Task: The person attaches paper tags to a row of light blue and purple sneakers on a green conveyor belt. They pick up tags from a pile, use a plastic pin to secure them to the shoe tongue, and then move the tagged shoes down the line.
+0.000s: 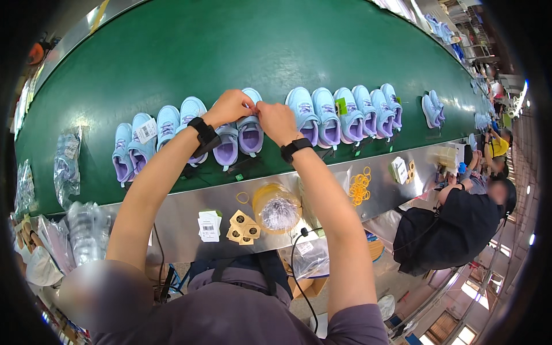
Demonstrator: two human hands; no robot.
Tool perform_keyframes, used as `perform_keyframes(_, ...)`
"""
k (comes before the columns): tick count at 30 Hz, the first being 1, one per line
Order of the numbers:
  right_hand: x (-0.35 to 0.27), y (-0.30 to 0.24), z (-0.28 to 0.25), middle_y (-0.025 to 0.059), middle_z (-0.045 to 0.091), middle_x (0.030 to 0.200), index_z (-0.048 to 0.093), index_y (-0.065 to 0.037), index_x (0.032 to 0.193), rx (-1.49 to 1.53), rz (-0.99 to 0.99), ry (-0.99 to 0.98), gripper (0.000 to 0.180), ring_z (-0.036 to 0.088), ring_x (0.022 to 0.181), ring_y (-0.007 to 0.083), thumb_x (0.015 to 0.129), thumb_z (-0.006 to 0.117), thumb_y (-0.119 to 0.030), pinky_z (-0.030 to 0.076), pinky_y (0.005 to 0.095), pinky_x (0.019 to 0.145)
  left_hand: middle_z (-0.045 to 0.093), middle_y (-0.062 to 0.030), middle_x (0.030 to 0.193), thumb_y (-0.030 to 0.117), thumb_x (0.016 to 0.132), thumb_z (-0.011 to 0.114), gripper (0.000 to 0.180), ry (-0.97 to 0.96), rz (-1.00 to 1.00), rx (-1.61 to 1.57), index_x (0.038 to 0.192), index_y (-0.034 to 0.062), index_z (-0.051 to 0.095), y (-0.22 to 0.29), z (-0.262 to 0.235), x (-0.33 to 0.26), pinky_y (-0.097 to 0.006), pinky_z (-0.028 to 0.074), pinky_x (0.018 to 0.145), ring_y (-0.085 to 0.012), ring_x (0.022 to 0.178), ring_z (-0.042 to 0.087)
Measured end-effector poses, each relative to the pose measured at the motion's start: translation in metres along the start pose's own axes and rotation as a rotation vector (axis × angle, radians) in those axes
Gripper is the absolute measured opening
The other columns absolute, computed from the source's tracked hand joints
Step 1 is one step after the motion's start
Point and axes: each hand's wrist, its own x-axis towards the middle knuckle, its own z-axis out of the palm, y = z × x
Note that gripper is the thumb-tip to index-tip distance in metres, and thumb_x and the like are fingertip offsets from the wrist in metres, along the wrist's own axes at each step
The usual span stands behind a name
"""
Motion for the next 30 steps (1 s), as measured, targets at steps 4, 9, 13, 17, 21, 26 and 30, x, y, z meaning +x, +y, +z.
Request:
perform_keyframes(4,-0.001,0.008,-0.004,0.0142,0.065,0.066,0.066,-0.013,0.089,0.024,-0.088,-0.011,0.010,0.065,0.065,0.0339,0.084,0.059,-0.019,0.051,0.0458,0.056,0.070,-0.0139,0.078,0.012,0.069,0.068,0.013,0.027,-0.050,-0.121,0.079,0.0091,0.075,-0.002,0.002,-0.006,-0.038,0.051,0.067,-0.0294,0.071,0.065)
perform_keyframes(9,0.000,0.005,0.005,0.0149,0.066,0.074,0.065,-0.010,0.091,0.161,0.021,0.079,0.012,0.065,0.068,0.0334,0.084,0.062,-0.020,0.051,0.0455,0.058,0.066,-0.0105,0.071,0.013,0.074,0.068,0.018,0.166,0.155,0.137,0.089,0.0037,0.072,0.000,0.015,-0.005,-0.035,0.048,0.060,-0.0196,0.064,0.061)
perform_keyframes(13,-0.001,0.005,0.005,0.0163,0.066,0.085,0.062,-0.003,0.094,0.230,0.051,0.282,0.016,0.064,0.072,0.0343,0.086,0.061,-0.017,0.052,0.0413,0.063,0.064,-0.0082,0.073,0.012,0.077,0.067,0.022,0.347,0.176,0.315,0.096,-0.0001,0.069,0.006,0.021,-0.014,-0.032,0.048,0.059,-0.0140,0.066,0.061)
perform_keyframes(17,-0.002,0.013,-0.008,0.0136,0.066,0.096,0.060,0.001,0.102,0.939,0.256,0.008,0.018,0.066,0.079,0.0270,0.091,0.058,-0.013,0.053,0.0340,0.071,0.066,-0.0071,0.088,0.009,0.087,0.062,0.022,0.021,-0.268,-0.854,0.104,-0.0039,0.065,0.005,0.006,-0.024,-0.028,0.053,0.068,-0.0147,0.078,0.064)
perform_keyframes(21,-0.007,0.015,-0.022,0.0143,0.064,0.107,0.056,0.005,0.111,1.827,0.549,-0.100,0.024,0.065,0.090,0.0194,0.093,0.058,-0.010,0.054,0.0294,0.080,0.066,-0.0085,0.091,0.007,0.089,0.061,0.020,0.099,-0.289,-1.184,0.103,-0.0066,0.064,0.006,0.005,-0.034,-0.025,0.055,0.073,-0.0138,0.077,0.064)
perform_keyframes(26,-0.012,0.016,-0.027,0.0163,0.064,0.110,0.055,0.005,0.112,1.701,0.441,-0.105,0.026,0.064,0.095,0.0184,0.090,0.062,-0.008,0.053,0.0285,0.085,0.066,-0.0088,0.097,0.009,0.093,0.058,0.021,0.199,-0.265,-1.003,0.109,-0.0027,0.064,0.015,0.017,-0.034,-0.026,0.054,0.078,-0.0142,0.083,0.064)
perform_keyframes(30,-0.010,0.020,-0.024,0.0102,0.067,0.104,0.058,0.000,0.110,1.505,0.416,-0.069,0.026,0.065,0.095,0.0160,0.087,0.067,-0.009,0.052,0.0260,0.081,0.066,-0.0070,0.097,0.003,0.089,0.061,0.039,0.188,-0.181,-1.025,0.127,0.0011,0.053,0.022,0.021,-0.034,-0.026,0.053,0.079,-0.0128,0.085,0.063)
